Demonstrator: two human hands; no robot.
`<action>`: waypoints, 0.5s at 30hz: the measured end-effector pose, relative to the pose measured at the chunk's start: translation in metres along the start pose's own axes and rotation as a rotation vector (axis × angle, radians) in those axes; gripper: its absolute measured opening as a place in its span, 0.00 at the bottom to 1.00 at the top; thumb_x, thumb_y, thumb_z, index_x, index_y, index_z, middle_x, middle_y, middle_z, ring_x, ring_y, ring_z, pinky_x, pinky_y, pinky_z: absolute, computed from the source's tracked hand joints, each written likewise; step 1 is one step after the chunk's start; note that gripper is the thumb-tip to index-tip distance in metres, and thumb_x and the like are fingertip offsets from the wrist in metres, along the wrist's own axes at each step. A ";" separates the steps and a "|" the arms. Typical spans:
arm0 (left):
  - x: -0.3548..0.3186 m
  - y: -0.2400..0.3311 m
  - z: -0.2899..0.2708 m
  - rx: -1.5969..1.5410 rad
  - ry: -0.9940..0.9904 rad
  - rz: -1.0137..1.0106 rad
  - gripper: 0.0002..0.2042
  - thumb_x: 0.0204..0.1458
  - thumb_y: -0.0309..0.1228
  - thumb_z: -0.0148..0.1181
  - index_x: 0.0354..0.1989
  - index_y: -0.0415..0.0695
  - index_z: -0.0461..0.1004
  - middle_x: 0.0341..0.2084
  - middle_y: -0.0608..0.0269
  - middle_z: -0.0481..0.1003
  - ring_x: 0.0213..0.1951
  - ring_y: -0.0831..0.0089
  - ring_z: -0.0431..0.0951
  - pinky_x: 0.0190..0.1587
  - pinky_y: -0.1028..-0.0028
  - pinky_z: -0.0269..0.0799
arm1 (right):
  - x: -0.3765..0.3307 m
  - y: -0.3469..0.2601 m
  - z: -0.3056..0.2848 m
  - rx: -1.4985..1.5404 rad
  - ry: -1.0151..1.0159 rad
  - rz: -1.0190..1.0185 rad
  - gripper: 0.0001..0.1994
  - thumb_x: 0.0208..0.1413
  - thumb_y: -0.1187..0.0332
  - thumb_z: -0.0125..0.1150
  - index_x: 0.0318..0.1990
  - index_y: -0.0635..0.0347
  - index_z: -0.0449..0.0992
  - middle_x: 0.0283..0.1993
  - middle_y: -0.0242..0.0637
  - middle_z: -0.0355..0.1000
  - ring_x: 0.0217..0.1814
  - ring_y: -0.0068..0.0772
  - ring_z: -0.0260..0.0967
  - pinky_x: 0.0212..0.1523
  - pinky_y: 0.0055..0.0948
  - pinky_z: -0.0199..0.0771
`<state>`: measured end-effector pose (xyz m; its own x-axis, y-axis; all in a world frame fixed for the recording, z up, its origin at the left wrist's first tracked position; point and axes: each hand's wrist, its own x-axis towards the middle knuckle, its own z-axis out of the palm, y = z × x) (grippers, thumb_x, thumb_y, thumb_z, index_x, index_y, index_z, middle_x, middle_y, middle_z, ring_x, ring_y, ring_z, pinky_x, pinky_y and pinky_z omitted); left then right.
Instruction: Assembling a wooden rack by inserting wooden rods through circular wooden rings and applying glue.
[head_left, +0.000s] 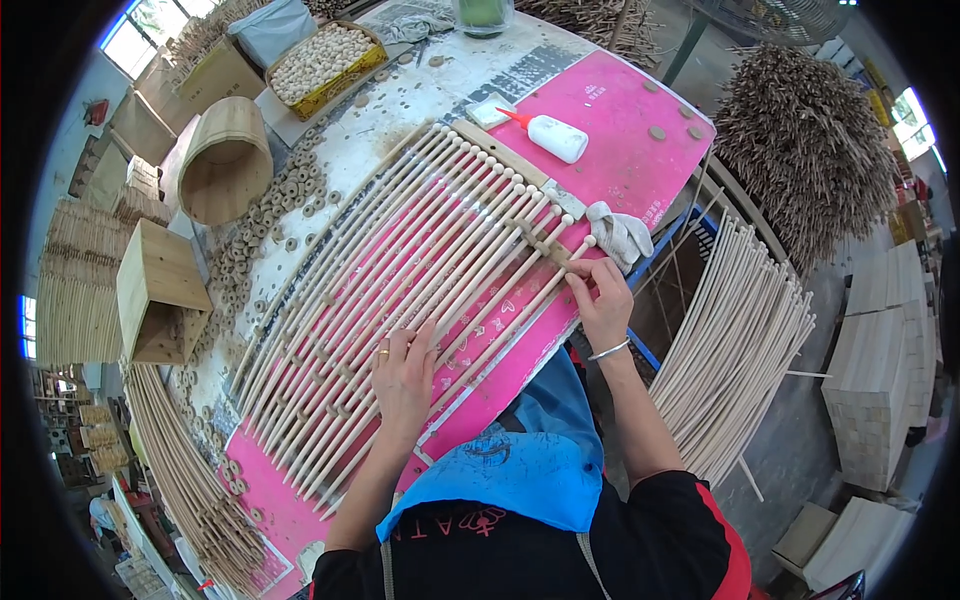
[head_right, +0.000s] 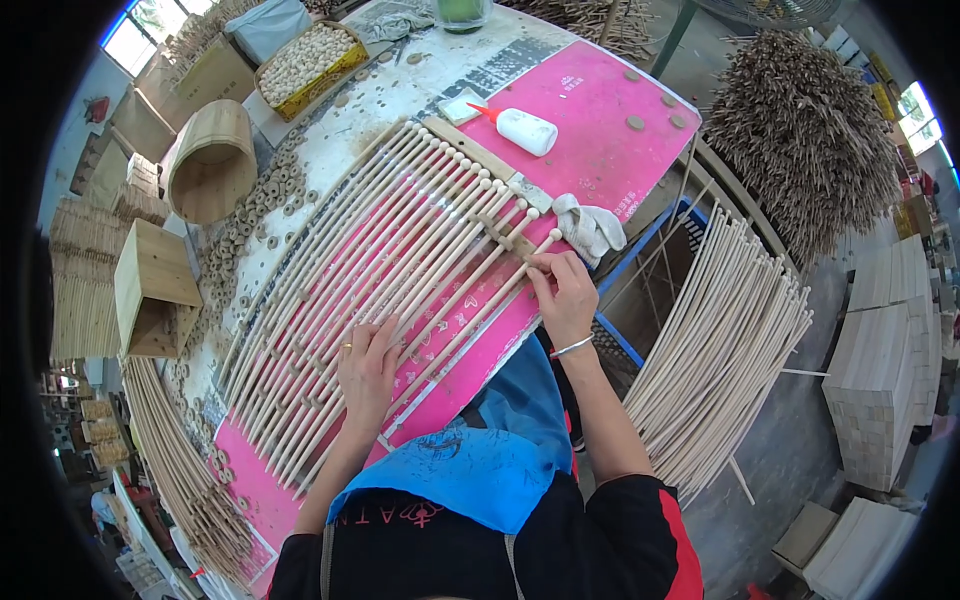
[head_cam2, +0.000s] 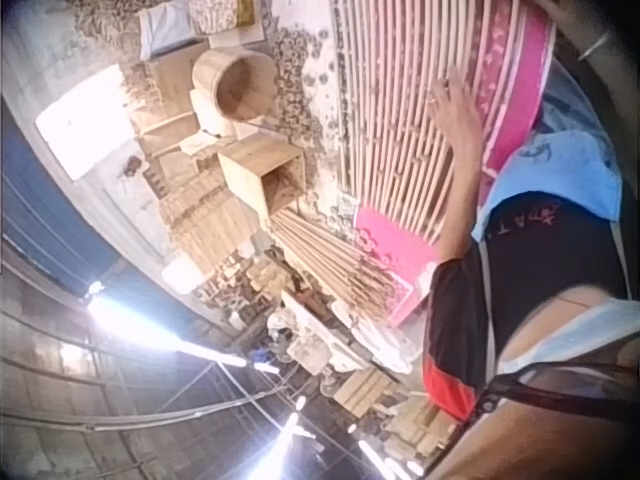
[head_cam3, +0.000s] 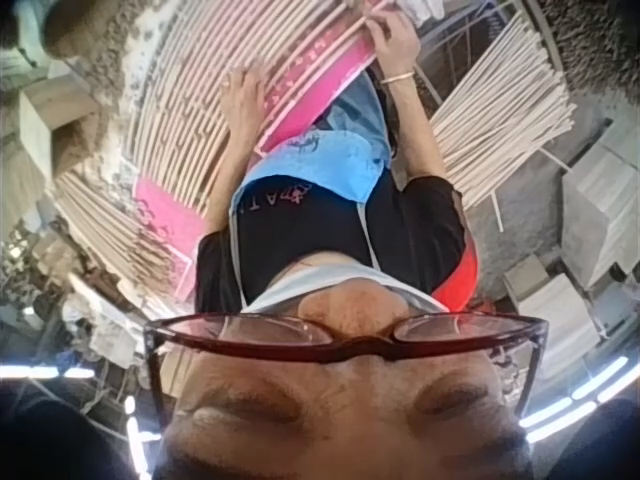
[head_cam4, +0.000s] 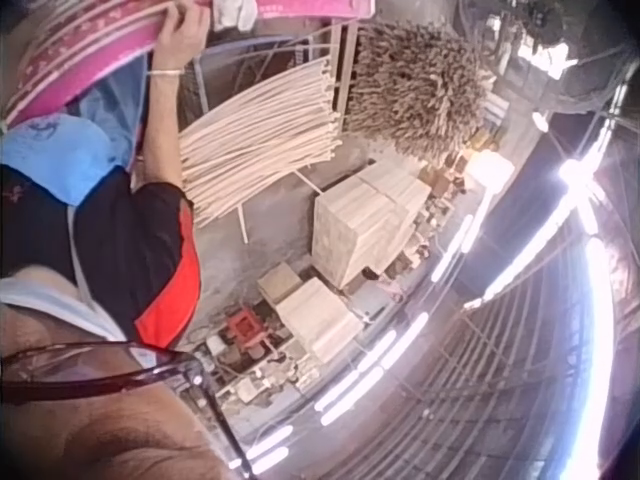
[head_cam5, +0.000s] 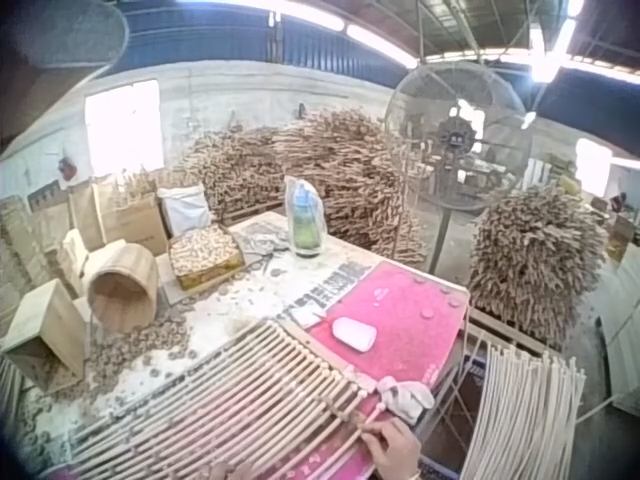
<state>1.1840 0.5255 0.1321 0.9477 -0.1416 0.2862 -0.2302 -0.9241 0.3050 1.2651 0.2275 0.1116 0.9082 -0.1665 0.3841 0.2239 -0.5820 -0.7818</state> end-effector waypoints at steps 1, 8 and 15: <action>0.000 -0.001 0.002 -0.001 0.002 0.001 0.23 0.53 0.25 0.67 0.60 0.45 0.78 0.41 0.58 0.72 0.42 0.59 0.76 0.45 0.61 0.70 | 0.000 0.000 -0.001 -0.013 0.008 -0.005 0.06 0.56 0.72 0.69 0.41 0.62 0.82 0.33 0.37 0.73 0.33 0.35 0.74 0.36 0.32 0.75; -0.004 0.005 -0.005 -0.039 0.033 0.006 0.20 0.54 0.21 0.65 0.56 0.44 0.80 0.39 0.59 0.74 0.40 0.58 0.77 0.42 0.60 0.73 | 0.018 0.000 0.026 0.275 -0.001 0.138 0.11 0.61 0.68 0.68 0.49 0.61 0.84 0.34 0.33 0.78 0.29 0.22 0.70 0.31 0.24 0.69; -0.012 0.014 -0.022 -0.036 0.079 0.012 0.18 0.53 0.22 0.66 0.54 0.45 0.82 0.37 0.61 0.74 0.39 0.61 0.75 0.38 0.62 0.71 | 0.035 -0.020 0.033 0.849 -0.243 0.641 0.17 0.66 0.57 0.66 0.53 0.59 0.80 0.35 0.24 0.74 0.30 0.12 0.67 0.31 0.16 0.64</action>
<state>1.1641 0.5221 0.1525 0.9245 -0.1233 0.3606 -0.2510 -0.9090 0.3327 1.3041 0.2593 0.1248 0.9678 -0.0267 -0.2503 -0.2299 0.3115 -0.9220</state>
